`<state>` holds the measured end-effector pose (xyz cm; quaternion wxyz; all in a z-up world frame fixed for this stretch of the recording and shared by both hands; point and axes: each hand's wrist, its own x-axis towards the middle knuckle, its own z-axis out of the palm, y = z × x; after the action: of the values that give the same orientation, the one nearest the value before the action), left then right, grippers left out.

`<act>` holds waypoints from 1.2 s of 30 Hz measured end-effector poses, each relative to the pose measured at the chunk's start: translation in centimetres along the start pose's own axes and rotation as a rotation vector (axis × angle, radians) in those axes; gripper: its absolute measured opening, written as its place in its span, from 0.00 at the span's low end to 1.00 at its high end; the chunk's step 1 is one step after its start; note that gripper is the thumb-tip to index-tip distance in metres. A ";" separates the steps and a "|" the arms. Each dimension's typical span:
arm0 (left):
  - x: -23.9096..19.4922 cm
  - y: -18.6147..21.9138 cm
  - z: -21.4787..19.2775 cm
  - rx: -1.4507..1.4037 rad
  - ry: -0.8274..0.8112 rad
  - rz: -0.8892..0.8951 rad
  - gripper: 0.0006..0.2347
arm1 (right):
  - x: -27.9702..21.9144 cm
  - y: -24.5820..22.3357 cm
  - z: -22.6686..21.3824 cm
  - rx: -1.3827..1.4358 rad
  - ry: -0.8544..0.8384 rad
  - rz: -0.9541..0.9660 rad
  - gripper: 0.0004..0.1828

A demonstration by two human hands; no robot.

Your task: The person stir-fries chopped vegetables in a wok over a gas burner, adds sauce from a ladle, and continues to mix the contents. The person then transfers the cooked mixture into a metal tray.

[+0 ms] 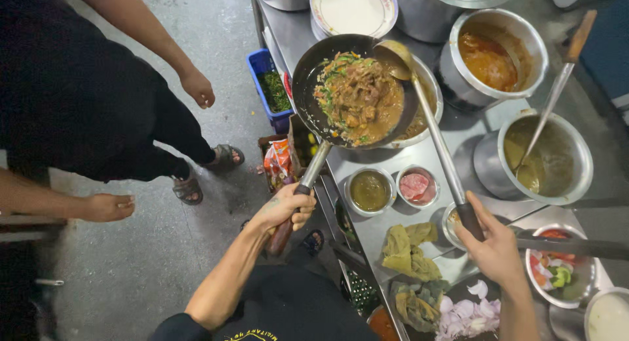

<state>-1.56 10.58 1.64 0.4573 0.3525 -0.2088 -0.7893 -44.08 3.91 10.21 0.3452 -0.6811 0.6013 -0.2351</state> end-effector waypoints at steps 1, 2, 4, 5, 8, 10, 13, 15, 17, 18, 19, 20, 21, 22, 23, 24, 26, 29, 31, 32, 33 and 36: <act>-0.8 -0.4 0.0 0.010 0.016 -0.006 0.05 | -0.9 0.5 0.3 0.138 -0.033 0.135 0.42; -1.8 -0.9 -0.2 0.019 0.032 -0.012 0.06 | -1.8 1.0 0.6 0.205 -0.040 0.114 0.43; -3.5 -1.9 -0.1 0.013 0.047 0.015 0.06 | -3.6 2.0 0.9 0.333 -0.048 0.067 0.43; -4.4 -2.0 -0.1 0.019 0.043 0.037 0.06 | -4.4 2.2 1.0 0.352 -0.038 0.072 0.43; -7.2 -2.2 -0.5 -0.033 -0.011 0.012 0.07 | -6.7 2.1 1.6 0.393 -0.014 0.099 0.43; -8.5 -2.0 -1.5 0.019 -0.020 0.027 0.06 | -8.9 1.4 3.2 0.403 0.005 0.148 0.45; -12.4 -5.1 -2.8 0.038 -0.012 0.047 0.06 | -14.5 0.3 6.0 0.524 0.023 0.118 0.44; -13.0 -5.0 -3.8 0.030 -0.041 0.056 0.06 | -15.7 -0.4 7.8 0.511 0.027 0.164 0.44; -14.6 -5.4 -4.9 -0.039 -0.059 0.009 0.07 | -17.2 -0.3 9.4 0.525 0.013 0.131 0.44; -16.2 -6.4 -5.4 -0.049 -0.048 0.025 0.06 | -18.3 0.3 10.2 0.546 -0.007 0.085 0.43; -17.5 -7.3 -5.9 -0.049 -0.039 0.031 0.06 | -19.8 1.6 11.0 0.578 -0.017 0.047 0.43; -19.0 -8.5 -6.0 -0.048 -0.030 0.036 0.05 | -22.3 3.1 11.4 0.560 0.002 0.095 0.43; -19.9 -8.9 -6.3 -0.036 -0.019 0.031 0.05 | -22.1 4.8 11.8 0.544 -0.007 0.103 0.43; -20.9 -9.3 -6.4 -0.025 -0.008 0.026 0.06 | -22.1 6.3 12.1 0.528 -0.015 0.110 0.43; -22.3 -9.9 -6.5 -0.023 0.007 0.025 0.06 | -20.9 7.5 12.6 0.519 -0.071 0.066 0.44; -23.8 -10.4 -6.8 -0.057 0.016 0.036 0.06 | -19.9 8.5 13.5 0.521 -0.135 -0.022 0.45; -24.4 -10.1 -7.5 -0.089 -0.020 0.043 0.06 | -16.8 9.9 15.1 0.551 -0.223 -0.211 0.47; -25.5 -11.3 -7.6 -0.086 0.038 0.037 0.06 | -16.6 11.5 16.3 0.564 -0.265 -0.163 0.49; -26.2 -12.3 -7.5 -0.075 0.054 0.065 0.06 | -17.3 12.0 16.5 0.601 -0.319 -0.161 0.50; -26.8 -12.9 -7.3 -0.070 0.064 0.077 0.06 | -18.3 12.0 16.4 0.619 -0.348 -0.157 0.50; -26.8 -12.9 -7.2 -0.069 0.075 0.088 0.06 | -17.9 11.7 16.1 0.591 -0.340 -0.102 0.50; -26.9 -12.4 -6.8 -0.068 0.094 0.123 0.06 | -17.0 10.0 15.0 0.504 -0.299 0.032 0.48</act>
<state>5.38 40.01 -1.16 0.5259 0.3601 -0.1813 -0.7490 -42.44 23.04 -5.53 0.5922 -0.5913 0.4771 -0.2685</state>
